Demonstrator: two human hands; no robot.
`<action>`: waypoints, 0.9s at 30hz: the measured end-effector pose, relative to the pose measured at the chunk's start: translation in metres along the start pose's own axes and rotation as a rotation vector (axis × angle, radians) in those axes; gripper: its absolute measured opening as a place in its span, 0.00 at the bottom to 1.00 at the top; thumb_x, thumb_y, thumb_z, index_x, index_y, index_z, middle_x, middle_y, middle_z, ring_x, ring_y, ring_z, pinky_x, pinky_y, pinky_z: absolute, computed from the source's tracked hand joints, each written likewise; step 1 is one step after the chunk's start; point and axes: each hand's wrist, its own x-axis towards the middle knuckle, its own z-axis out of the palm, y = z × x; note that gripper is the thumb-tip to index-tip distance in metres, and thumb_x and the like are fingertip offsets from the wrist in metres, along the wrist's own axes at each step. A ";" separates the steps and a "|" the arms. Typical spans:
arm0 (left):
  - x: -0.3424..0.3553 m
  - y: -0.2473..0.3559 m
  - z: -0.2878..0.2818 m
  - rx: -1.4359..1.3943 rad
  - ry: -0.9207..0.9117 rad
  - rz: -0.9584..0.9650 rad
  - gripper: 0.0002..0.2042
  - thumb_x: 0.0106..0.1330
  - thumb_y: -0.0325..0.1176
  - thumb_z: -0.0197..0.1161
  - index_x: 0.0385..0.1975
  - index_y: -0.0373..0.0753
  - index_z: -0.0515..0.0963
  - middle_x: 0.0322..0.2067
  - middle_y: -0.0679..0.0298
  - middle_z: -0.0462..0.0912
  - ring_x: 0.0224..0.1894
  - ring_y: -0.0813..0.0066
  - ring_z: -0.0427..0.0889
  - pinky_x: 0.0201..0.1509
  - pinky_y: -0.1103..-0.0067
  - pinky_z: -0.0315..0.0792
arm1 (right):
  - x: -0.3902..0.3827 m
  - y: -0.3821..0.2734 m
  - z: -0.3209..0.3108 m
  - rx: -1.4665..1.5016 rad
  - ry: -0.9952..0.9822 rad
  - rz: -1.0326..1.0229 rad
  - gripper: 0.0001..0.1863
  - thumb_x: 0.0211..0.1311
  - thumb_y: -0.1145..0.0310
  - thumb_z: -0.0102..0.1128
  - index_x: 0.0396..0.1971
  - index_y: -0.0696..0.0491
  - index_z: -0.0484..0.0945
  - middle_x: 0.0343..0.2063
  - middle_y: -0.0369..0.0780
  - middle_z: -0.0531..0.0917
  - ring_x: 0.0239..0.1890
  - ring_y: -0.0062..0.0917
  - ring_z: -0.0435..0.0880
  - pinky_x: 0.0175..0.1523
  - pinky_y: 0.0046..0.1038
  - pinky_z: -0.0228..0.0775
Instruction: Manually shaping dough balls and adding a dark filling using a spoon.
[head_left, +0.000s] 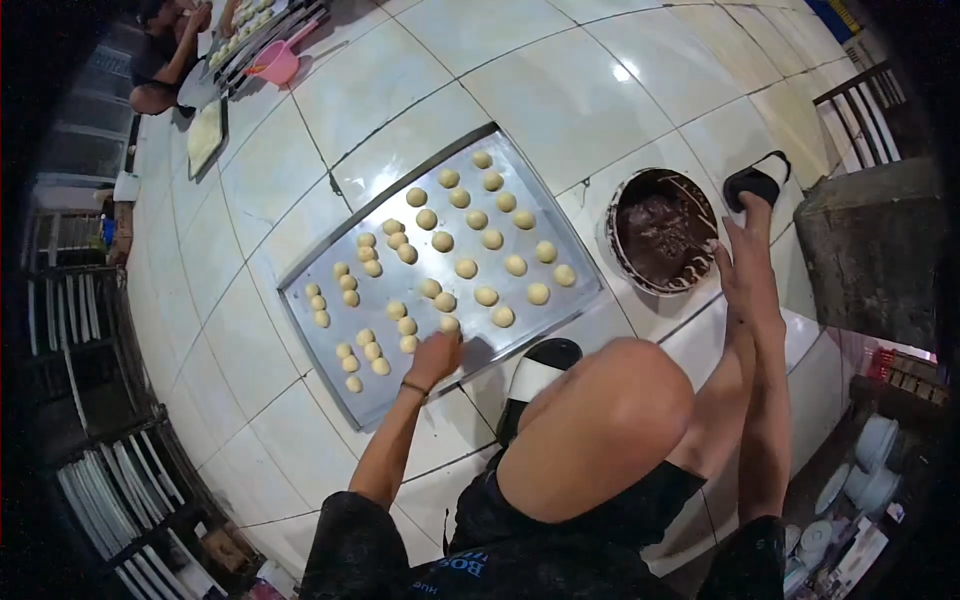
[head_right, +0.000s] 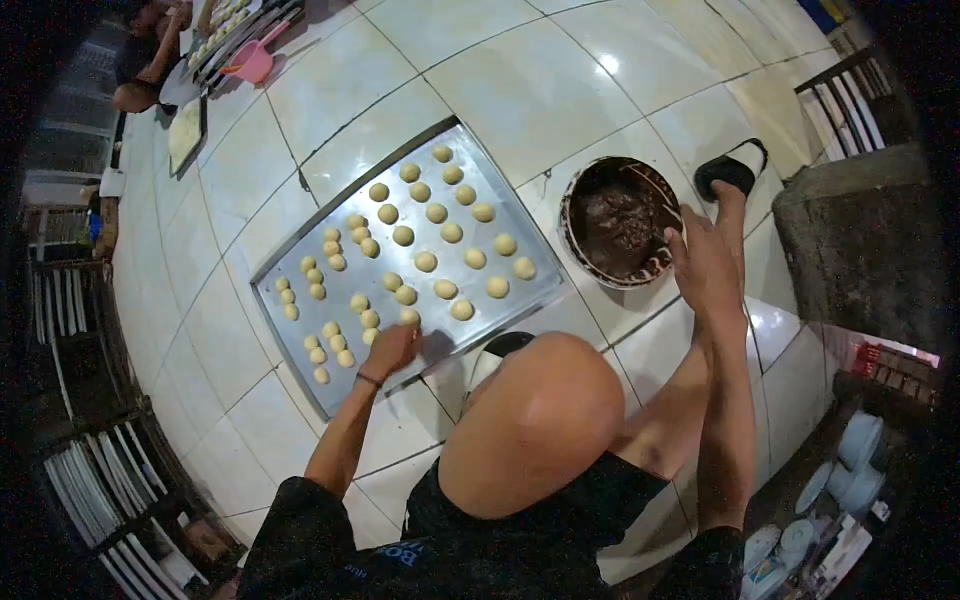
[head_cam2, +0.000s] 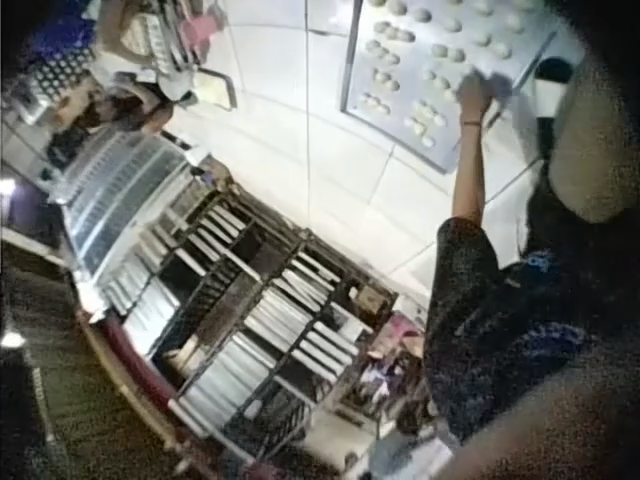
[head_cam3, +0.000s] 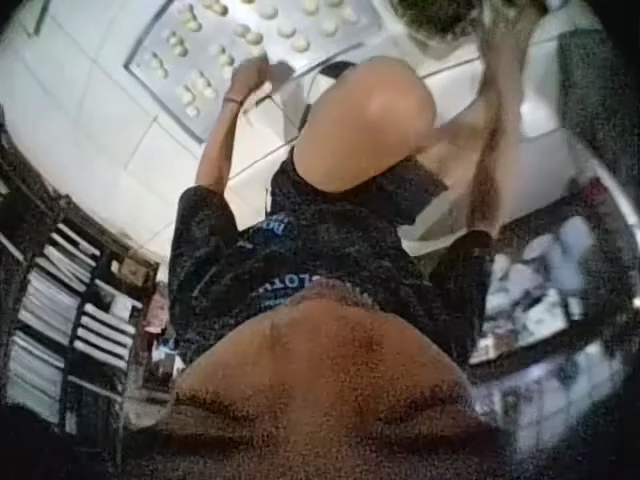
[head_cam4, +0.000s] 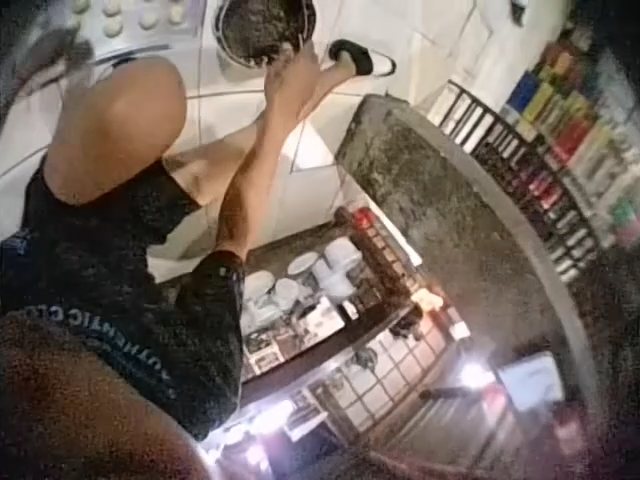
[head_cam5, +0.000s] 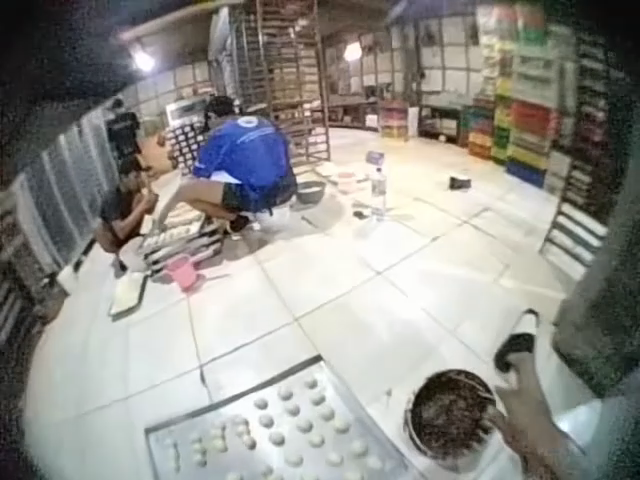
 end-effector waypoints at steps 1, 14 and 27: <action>0.031 0.012 -0.019 -0.110 0.112 0.040 0.12 0.69 0.40 0.54 0.36 0.38 0.76 0.28 0.50 0.84 0.28 0.40 0.81 0.33 0.53 0.72 | 0.001 0.015 0.012 -0.041 -0.005 0.026 0.18 0.60 0.78 0.58 0.51 0.63 0.78 0.54 0.49 0.77 0.53 0.41 0.77 0.59 0.37 0.68; 0.360 0.038 -0.089 -0.006 0.644 0.001 0.16 0.60 0.30 0.60 0.47 0.44 0.84 0.37 0.54 0.85 0.41 0.50 0.82 0.44 0.64 0.76 | -0.013 0.030 0.065 -0.302 -0.832 0.343 0.19 0.64 0.64 0.55 0.49 0.62 0.74 0.31 0.55 0.86 0.30 0.52 0.85 0.38 0.51 0.74; 0.125 0.093 -0.080 -1.930 0.496 -0.189 0.17 0.77 0.31 0.55 0.61 0.33 0.71 0.53 0.59 0.78 0.55 0.73 0.76 0.61 0.76 0.71 | 0.008 0.023 -0.006 -0.274 -0.801 0.534 0.16 0.63 0.74 0.56 0.50 0.60 0.77 0.28 0.41 0.85 0.28 0.37 0.81 0.34 0.38 0.72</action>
